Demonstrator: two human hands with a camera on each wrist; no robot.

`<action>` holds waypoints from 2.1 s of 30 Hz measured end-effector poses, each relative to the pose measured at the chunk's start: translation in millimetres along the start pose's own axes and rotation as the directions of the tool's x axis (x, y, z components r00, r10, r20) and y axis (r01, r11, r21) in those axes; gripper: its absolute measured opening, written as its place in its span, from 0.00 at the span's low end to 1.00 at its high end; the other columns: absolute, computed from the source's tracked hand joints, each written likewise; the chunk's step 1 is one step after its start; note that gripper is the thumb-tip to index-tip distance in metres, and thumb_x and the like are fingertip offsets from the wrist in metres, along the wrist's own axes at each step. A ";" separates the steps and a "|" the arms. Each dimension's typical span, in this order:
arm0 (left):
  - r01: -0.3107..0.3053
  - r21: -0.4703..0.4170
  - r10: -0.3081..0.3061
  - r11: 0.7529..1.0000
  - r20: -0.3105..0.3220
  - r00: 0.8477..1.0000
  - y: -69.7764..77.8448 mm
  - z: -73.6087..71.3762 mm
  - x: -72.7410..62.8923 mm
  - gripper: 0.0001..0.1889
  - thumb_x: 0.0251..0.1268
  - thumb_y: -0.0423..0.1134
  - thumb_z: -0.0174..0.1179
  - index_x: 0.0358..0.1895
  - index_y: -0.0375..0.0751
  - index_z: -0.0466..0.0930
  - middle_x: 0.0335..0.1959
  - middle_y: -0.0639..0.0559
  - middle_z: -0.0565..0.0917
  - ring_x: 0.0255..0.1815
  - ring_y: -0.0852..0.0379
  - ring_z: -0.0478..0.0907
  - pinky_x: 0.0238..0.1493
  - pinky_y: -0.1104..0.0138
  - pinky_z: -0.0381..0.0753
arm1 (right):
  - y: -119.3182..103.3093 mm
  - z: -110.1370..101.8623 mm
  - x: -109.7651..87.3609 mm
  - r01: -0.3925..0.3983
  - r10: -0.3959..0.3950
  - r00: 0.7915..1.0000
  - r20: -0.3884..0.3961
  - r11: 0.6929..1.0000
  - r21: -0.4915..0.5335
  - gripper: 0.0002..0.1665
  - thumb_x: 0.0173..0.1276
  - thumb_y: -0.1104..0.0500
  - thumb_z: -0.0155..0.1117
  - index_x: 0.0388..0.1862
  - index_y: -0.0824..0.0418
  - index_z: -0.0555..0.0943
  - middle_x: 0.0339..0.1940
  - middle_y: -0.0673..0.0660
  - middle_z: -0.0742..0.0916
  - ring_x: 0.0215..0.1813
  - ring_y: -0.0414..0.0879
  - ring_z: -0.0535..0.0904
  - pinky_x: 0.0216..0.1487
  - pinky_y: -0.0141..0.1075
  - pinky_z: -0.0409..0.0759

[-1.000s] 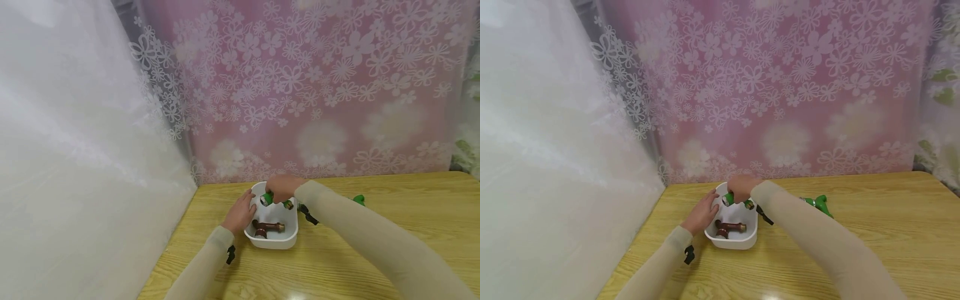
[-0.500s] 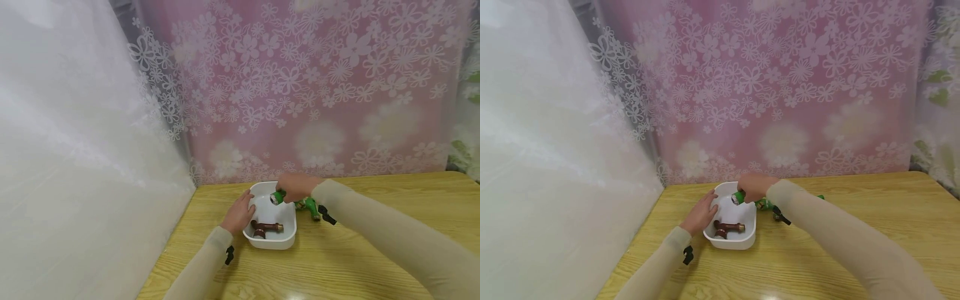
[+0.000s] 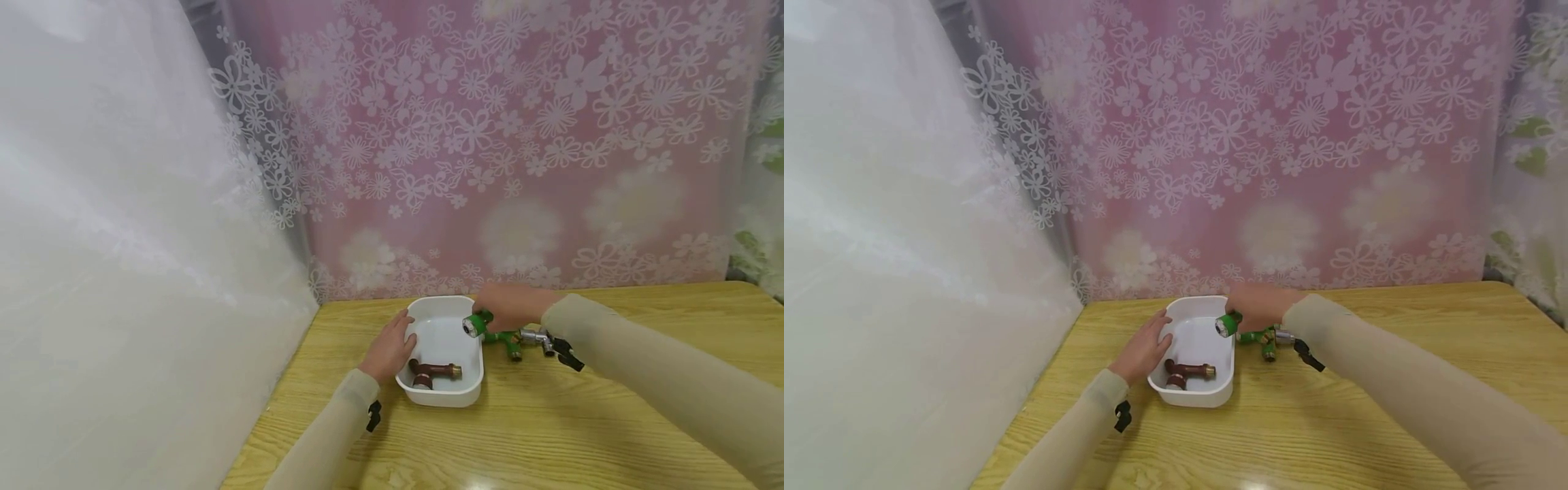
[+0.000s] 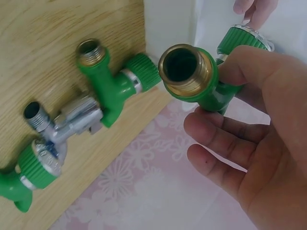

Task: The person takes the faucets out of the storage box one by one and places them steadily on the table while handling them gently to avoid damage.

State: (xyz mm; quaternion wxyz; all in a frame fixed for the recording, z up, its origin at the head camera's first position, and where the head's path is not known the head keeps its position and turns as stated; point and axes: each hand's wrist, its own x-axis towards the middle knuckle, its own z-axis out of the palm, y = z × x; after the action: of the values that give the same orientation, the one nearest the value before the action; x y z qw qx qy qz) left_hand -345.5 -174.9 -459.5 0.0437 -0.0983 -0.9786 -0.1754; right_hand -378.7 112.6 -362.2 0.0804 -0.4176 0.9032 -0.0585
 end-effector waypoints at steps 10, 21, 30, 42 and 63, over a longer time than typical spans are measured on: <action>-0.012 0.002 0.012 1.000 0.002 1.000 0.6 -0.6 0.4 0.24 0.80 0.48 0.45 0.73 0.43 0.67 0.82 0.49 0.57 0.79 0.46 0.60 0.76 0.50 0.64 | 15.9 -1.7 -31.9 -0.024 0.024 1.000 -0.013 1.000 0.020 0.13 0.66 0.58 0.71 0.50 0.54 0.86 0.45 0.49 0.88 0.41 0.41 0.82 0.40 0.41 0.82; -0.019 0.010 0.019 1.000 -0.001 1.000 -1.2 0.7 0.8 0.25 0.80 0.48 0.45 0.72 0.42 0.68 0.82 0.49 0.57 0.79 0.47 0.61 0.77 0.52 0.63 | 31.6 -1.5 -61.1 -0.068 0.066 0.997 -0.041 0.997 -0.035 0.20 0.66 0.56 0.71 0.56 0.57 0.84 0.52 0.54 0.87 0.52 0.51 0.84 0.49 0.49 0.85; -0.023 0.010 0.023 1.000 -0.007 1.000 -1.9 1.5 0.1 0.24 0.80 0.48 0.45 0.72 0.42 0.68 0.82 0.49 0.57 0.79 0.47 0.60 0.76 0.51 0.64 | 56.7 2.3 -75.1 -0.055 0.052 0.998 -0.047 0.996 -0.065 0.19 0.66 0.57 0.71 0.55 0.60 0.85 0.51 0.55 0.88 0.48 0.50 0.85 0.43 0.47 0.84; -0.020 0.011 0.020 1.000 -0.006 1.000 -0.7 1.1 0.9 0.25 0.80 0.49 0.45 0.73 0.42 0.67 0.82 0.49 0.57 0.79 0.46 0.60 0.76 0.50 0.64 | 71.3 3.3 -102.2 -0.075 0.074 0.996 -0.050 0.997 -0.024 0.19 0.66 0.58 0.70 0.55 0.63 0.84 0.50 0.56 0.88 0.46 0.51 0.86 0.41 0.47 0.85; -0.016 0.009 0.016 1.000 -0.011 1.000 -0.8 1.1 -0.1 0.25 0.80 0.48 0.45 0.72 0.43 0.68 0.82 0.50 0.57 0.79 0.47 0.61 0.76 0.50 0.65 | 114.8 25.3 -131.0 -0.182 0.180 0.980 -0.081 0.983 -0.011 0.24 0.66 0.56 0.71 0.57 0.66 0.82 0.54 0.64 0.86 0.54 0.64 0.82 0.49 0.57 0.83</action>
State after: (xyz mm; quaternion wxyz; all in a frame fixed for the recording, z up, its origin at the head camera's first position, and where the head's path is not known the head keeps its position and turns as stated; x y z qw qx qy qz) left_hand -345.7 -175.2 -460.8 0.0512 -0.1047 -0.9784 -0.1710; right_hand -375.7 285.6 -394.2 0.0457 -0.3318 0.9404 -0.0593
